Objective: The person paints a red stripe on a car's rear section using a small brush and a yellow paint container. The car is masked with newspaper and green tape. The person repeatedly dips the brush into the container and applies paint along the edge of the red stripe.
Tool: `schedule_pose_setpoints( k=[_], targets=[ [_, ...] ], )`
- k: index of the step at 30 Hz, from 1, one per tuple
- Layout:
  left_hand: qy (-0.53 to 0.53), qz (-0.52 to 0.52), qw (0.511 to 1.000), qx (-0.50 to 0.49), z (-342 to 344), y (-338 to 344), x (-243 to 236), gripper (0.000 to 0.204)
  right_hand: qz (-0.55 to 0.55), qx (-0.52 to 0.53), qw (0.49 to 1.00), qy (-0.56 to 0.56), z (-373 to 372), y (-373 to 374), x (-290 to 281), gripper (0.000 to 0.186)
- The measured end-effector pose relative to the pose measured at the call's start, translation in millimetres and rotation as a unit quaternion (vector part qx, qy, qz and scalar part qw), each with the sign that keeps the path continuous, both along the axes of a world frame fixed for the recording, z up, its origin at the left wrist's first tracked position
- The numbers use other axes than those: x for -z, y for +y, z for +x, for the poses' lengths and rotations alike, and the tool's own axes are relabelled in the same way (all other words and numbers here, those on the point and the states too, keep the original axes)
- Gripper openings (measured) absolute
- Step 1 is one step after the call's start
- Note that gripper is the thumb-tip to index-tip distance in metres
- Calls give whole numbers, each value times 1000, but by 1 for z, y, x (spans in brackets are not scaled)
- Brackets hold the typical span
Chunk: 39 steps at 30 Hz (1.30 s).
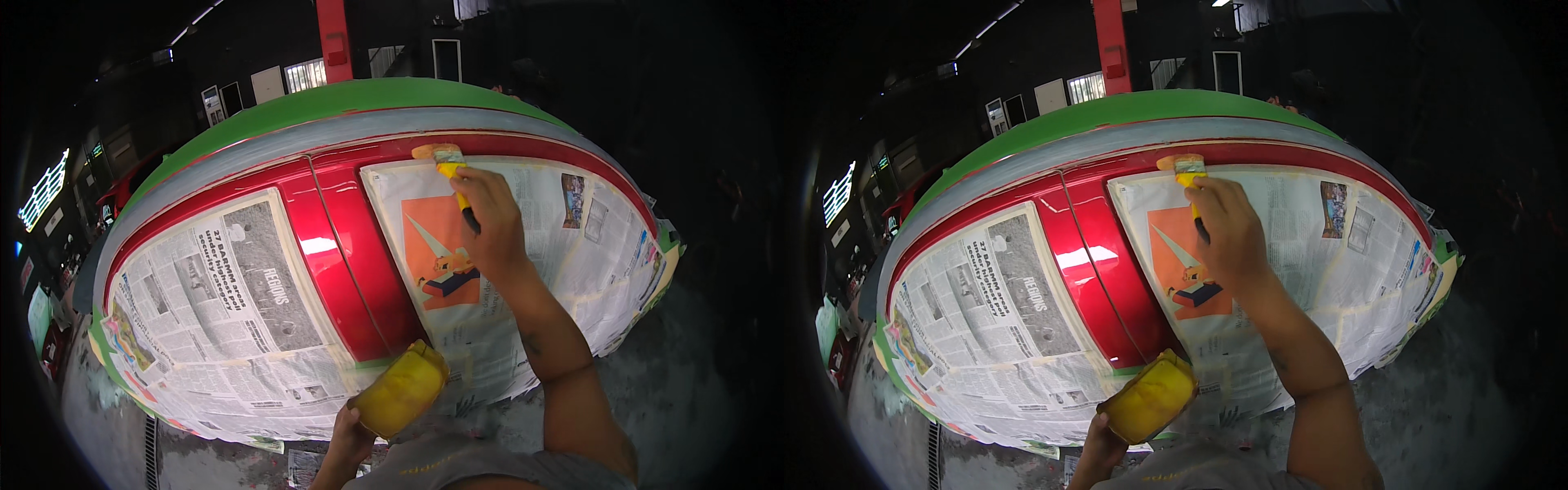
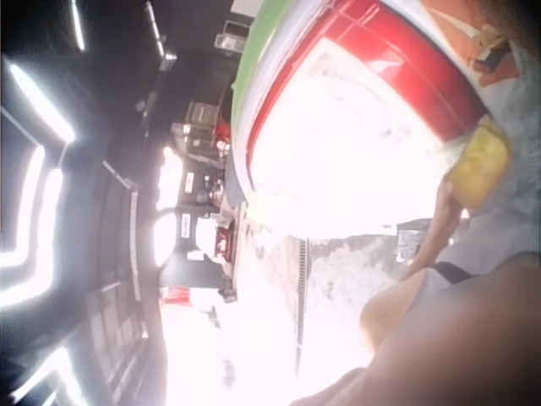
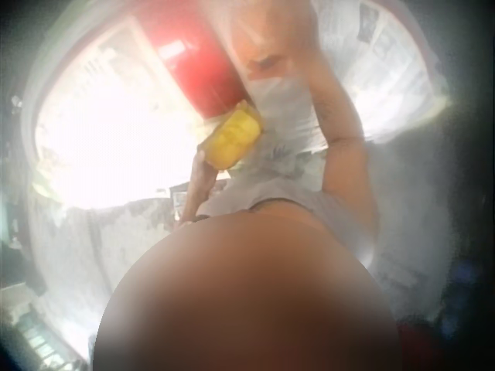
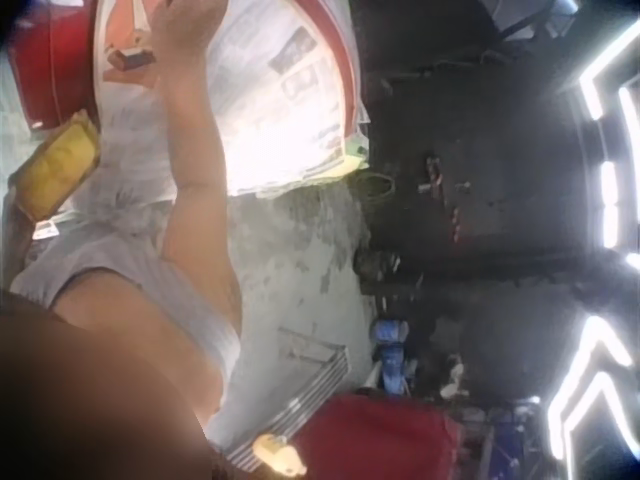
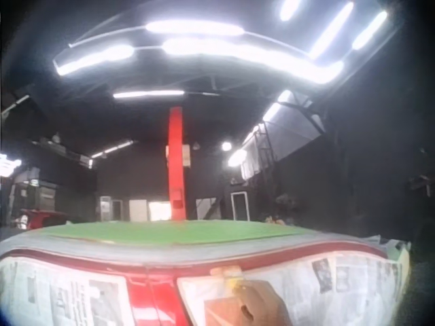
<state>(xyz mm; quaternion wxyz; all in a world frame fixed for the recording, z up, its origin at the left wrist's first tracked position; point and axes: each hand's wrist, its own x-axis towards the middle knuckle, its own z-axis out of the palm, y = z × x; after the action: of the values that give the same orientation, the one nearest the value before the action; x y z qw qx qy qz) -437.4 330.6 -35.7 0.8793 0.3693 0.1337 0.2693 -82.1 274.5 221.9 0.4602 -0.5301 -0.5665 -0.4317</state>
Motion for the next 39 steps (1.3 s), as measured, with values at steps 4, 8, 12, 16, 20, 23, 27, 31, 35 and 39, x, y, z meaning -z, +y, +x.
schedule_pose_setpoints(
  k=[4,8,12,16,20,23,27,31,35,39],
  targets=[
    [-16,1,1000,4,2,1,4,92,56,10,998,32,2,-9,-6,39],
    [-20,-8,1000,11,3,0,8,90,-9,-23,1000,17,-1,-8,-2,39],
    [-17,-8,1000,17,4,1,12,89,-8,7,1000,-23,-5,-2,-2,41],
    [-14,-15,1000,7,6,1,15,89,-20,-51,997,-50,-20,13,-11,38],
    [-16,-21,999,18,6,1,13,91,-21,-35,999,-30,-24,20,-33,33],
    [-27,-14,1000,3,5,1,13,91,-16,-47,998,-28,-23,12,-41,30],
    [-41,-29,999,13,1,3,17,88,-71,-54,996,-13,-26,11,-49,28],
    [-27,-28,999,-8,0,3,19,87,-61,-32,997,-21,-28,14,-63,29],
    [-41,-36,998,-12,-2,5,19,85,-53,-28,998,0,-30,-3,-50,31],
    [-48,-32,998,0,-5,10,21,84,-58,-6,995,-77,-26,6,-14,37]
  ],
)
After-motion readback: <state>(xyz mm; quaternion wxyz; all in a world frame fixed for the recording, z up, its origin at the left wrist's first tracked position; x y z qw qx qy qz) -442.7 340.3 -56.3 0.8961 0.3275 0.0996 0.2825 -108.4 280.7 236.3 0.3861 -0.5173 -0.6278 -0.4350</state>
